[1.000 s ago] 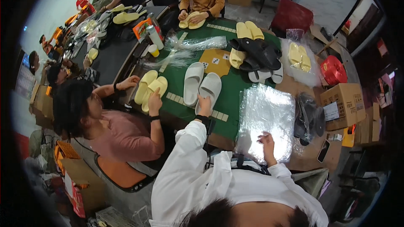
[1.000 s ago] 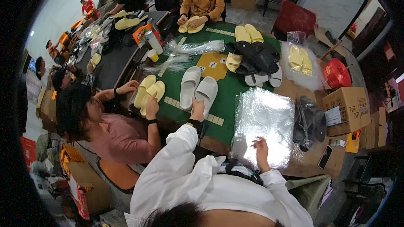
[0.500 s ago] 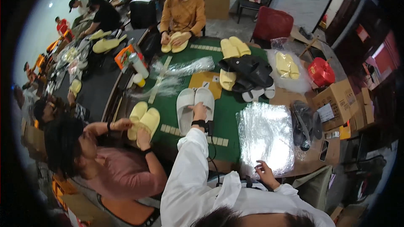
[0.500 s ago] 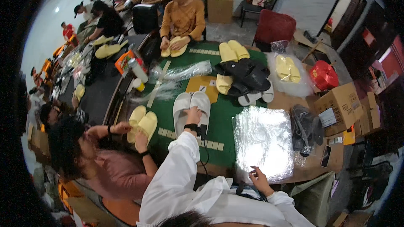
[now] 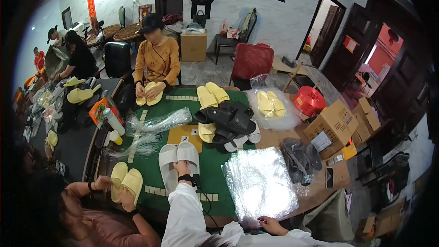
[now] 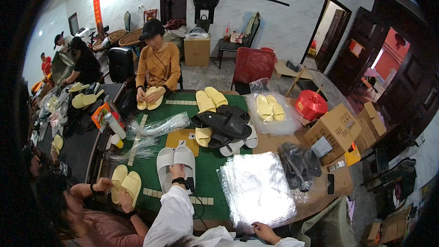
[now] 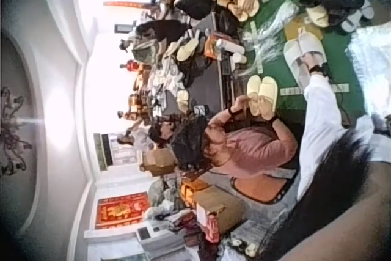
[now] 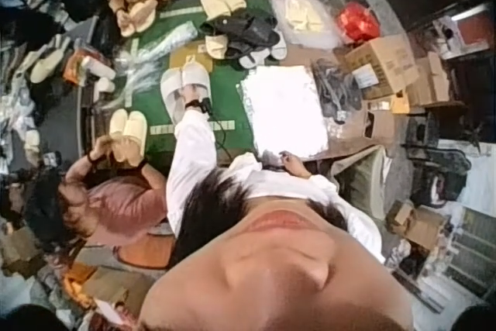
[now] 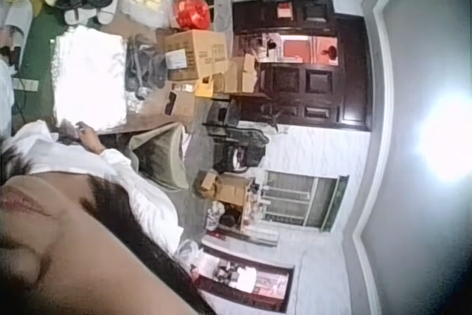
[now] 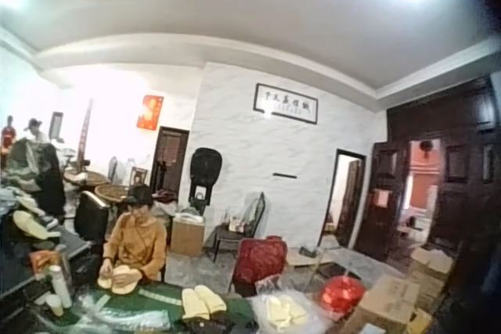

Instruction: The recorder is seen putting slippers into plastic bags at a shoe manufacturing facility.

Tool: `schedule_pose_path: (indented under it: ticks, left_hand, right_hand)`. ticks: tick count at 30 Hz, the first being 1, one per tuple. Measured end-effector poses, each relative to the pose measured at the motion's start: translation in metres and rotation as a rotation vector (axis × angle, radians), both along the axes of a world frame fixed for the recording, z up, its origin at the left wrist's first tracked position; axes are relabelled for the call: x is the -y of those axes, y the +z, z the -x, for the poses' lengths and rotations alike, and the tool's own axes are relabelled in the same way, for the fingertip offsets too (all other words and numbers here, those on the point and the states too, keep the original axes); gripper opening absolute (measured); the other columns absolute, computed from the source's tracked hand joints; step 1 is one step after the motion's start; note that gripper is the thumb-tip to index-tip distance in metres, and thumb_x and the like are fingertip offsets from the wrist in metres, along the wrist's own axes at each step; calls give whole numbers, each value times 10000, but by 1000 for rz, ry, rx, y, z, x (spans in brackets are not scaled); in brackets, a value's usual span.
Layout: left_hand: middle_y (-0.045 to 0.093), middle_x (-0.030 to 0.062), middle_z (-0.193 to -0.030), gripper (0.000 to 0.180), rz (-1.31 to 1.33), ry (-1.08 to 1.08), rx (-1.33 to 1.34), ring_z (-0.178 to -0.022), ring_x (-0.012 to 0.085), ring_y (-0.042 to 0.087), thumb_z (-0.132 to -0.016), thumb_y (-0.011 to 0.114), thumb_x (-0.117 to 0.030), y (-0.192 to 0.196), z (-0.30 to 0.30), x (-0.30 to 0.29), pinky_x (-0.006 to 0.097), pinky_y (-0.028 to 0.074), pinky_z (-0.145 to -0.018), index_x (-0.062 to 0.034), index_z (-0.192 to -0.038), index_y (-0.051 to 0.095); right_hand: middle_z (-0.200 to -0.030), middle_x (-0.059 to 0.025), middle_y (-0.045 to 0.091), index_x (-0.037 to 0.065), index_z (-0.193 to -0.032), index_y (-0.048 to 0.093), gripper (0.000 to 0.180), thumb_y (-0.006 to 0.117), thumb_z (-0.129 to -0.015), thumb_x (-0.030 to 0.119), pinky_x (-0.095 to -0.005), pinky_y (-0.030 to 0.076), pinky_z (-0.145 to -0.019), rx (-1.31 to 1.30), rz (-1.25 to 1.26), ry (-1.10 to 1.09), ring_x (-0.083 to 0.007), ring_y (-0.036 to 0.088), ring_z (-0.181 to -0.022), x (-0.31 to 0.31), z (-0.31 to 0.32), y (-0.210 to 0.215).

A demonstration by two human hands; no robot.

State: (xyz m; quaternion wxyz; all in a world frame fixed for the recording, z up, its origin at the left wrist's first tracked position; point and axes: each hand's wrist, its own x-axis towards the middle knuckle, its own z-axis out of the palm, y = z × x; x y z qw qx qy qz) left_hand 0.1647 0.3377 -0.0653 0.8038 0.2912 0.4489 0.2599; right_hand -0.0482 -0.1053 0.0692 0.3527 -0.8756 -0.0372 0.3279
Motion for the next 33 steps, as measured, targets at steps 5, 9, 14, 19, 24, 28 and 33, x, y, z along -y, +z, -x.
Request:
schedule_pose_path:
  ticks: [5,9,14,19,24,28,33]
  left_hand:
    - [531,87,-868,461,117,12,294,-683,168,523,-756,519,38,-13,10,3,290,419,-580,-114,-1149,330]
    - [504,91,-830,508,-1236,-490,76,-719,198,531,-723,475,129,-21,39,13,310,452,-635,-146,-1125,334]
    - [506,121,-873,316,259,-244,639,-797,223,535,-740,493,92,136,44,143,347,470,-736,-7,-1002,346]
    - [509,141,-897,220,328,-338,745,-809,242,542,-756,496,80,178,74,237,356,467,-782,20,-940,391]
    - [463,203,-1061,395,602,-506,487,-1013,295,489,-950,289,-245,173,91,320,357,403,-937,126,-1068,358]
    - [500,200,-1052,212,649,-543,406,-1046,273,488,-805,418,20,154,105,361,325,380,-974,128,-986,435]
    - [472,172,-1171,265,632,-872,339,-1066,260,485,-868,400,-92,162,92,384,309,388,-954,109,-1040,417]
  right_hand:
    - [-904,-141,624,67,-1074,551,296,511,-849,255,-344,476,-713,38,41,129,-269,608,-796,-8,-14,1]
    - [-897,-130,612,72,-1123,494,320,547,-835,201,-316,482,-670,58,-86,133,-222,599,-741,-9,-30,4]
    - [-1131,-147,476,39,-1297,288,669,654,-751,165,-329,447,-774,304,-325,-65,-224,528,-938,13,-61,-17]
    - [-1299,-203,314,97,-1377,109,901,706,-702,128,-405,370,-900,406,-442,-173,-297,413,-1113,15,-94,17]
    - [-1236,-195,391,113,-1369,133,741,583,-784,45,-319,407,-853,371,-696,-267,-265,500,-1017,43,-106,24]
    - [-1197,-185,440,76,-1328,258,603,527,-794,4,-292,390,-854,338,-681,-357,-233,499,-1020,72,-110,19]
    - [-1247,-163,430,34,-1278,352,526,512,-779,-12,-325,318,-950,568,-513,-314,-269,428,-1136,114,-151,-20]
